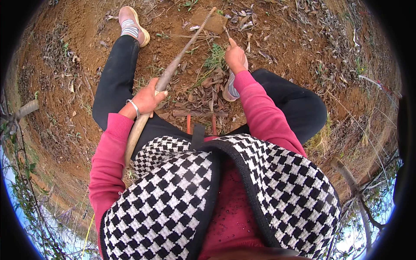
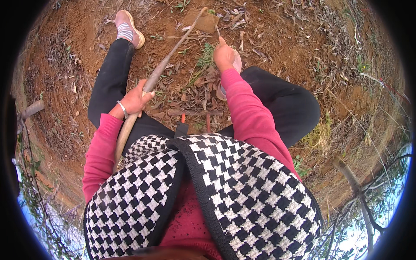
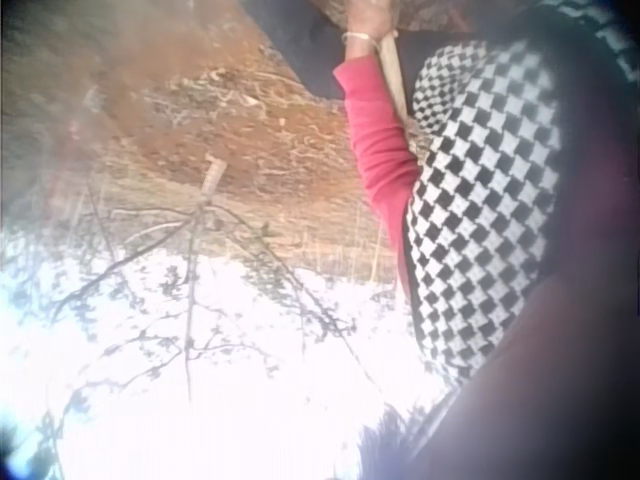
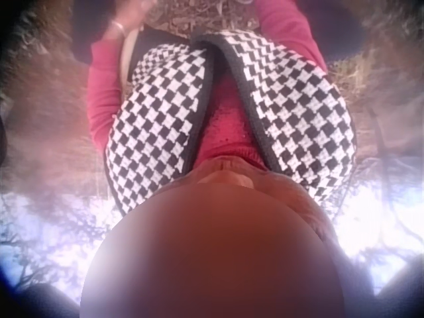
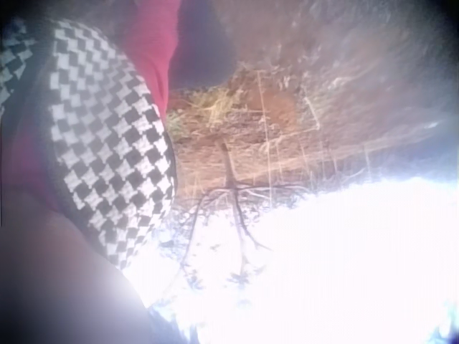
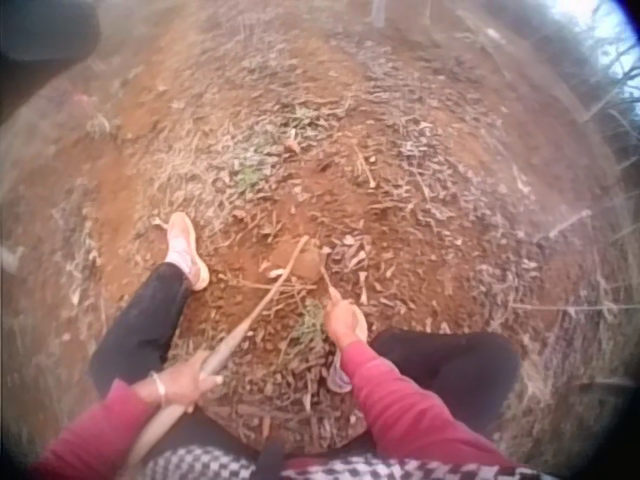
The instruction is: The person uses a rake to clear dry leaves and debris from a patch of soil in an outdoor area. They then use a long stick to poke and move remaining debris, and finally pick up a small branch by hand.
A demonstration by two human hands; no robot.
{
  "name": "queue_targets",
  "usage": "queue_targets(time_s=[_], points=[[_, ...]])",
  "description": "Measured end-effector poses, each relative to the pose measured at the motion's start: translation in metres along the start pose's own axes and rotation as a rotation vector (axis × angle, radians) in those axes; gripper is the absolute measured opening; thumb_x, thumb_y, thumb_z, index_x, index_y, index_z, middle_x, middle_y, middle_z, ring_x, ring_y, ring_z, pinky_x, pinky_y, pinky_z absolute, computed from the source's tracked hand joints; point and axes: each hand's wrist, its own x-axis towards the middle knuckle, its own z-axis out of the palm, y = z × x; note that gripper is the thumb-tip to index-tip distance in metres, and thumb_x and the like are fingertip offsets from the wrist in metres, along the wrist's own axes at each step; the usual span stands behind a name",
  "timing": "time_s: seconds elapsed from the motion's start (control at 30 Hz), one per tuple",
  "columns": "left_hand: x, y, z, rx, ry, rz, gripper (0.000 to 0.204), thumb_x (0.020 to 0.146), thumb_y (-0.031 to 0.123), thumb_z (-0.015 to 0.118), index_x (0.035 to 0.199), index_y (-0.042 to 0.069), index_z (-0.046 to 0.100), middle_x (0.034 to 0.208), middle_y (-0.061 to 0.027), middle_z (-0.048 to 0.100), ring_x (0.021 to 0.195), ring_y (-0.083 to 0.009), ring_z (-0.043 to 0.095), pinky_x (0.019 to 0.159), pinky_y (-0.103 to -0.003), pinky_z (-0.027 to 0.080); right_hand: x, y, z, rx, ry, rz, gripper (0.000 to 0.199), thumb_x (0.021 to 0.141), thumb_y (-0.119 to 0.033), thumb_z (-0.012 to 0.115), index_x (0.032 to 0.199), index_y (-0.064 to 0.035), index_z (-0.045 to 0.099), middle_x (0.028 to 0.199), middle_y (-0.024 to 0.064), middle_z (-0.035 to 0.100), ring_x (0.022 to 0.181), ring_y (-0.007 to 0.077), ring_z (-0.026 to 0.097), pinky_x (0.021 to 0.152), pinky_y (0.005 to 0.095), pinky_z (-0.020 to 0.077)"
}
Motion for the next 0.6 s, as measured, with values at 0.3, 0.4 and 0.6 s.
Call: queue_targets(time_s=[0.3,0.4,0.6], points=[[-0.005,0.016,-0.007,0.034,-0.033,-0.069,0.057,0.093,0.030,0.059,0.134,0.002,0.032,0.086,-0.0190,0.064,0.043,-0.0218,0.059,0.049,-0.036,0.053,0.005,0.001,0.004,0.041,0.061,-0.064,0.041,0.091,-0.022,0.051,0.132,-0.0195,0.057,0.097,0.0243,0.067,0.092,0.0415,0.064,0.084,0.0481,0.0493],[-0.005,0.016,-0.006,0.060,-0.010,-0.028,0.060,0.093,0.032,0.059,0.137,0.002,0.030,0.088,-0.0197,0.064,0.042,-0.0212,0.059,0.050,-0.036,0.054,-0.005,0.004,0.010,0.028,0.039,-0.048,0.041,0.092,-0.023,0.050,0.132,-0.0206,0.056,0.095,0.0234,0.068,0.089,0.0412,0.065,0.081,0.0488,0.0500],[-0.006,0.019,-0.005,0.050,-0.018,-0.081,0.064,0.093,0.032,0.059,0.140,0.002,0.027,0.089,-0.0199,0.065,0.043,-0.0210,0.059,0.048,-0.036,0.053,-0.011,0.003,0.018,0.024,0.066,-0.036,0.041,0.092,-0.021,0.050,0.133,-0.0201,0.055,0.094,0.0212,0.069,0.088,0.0401,0.066,0.079,0.0499,0.0508]])
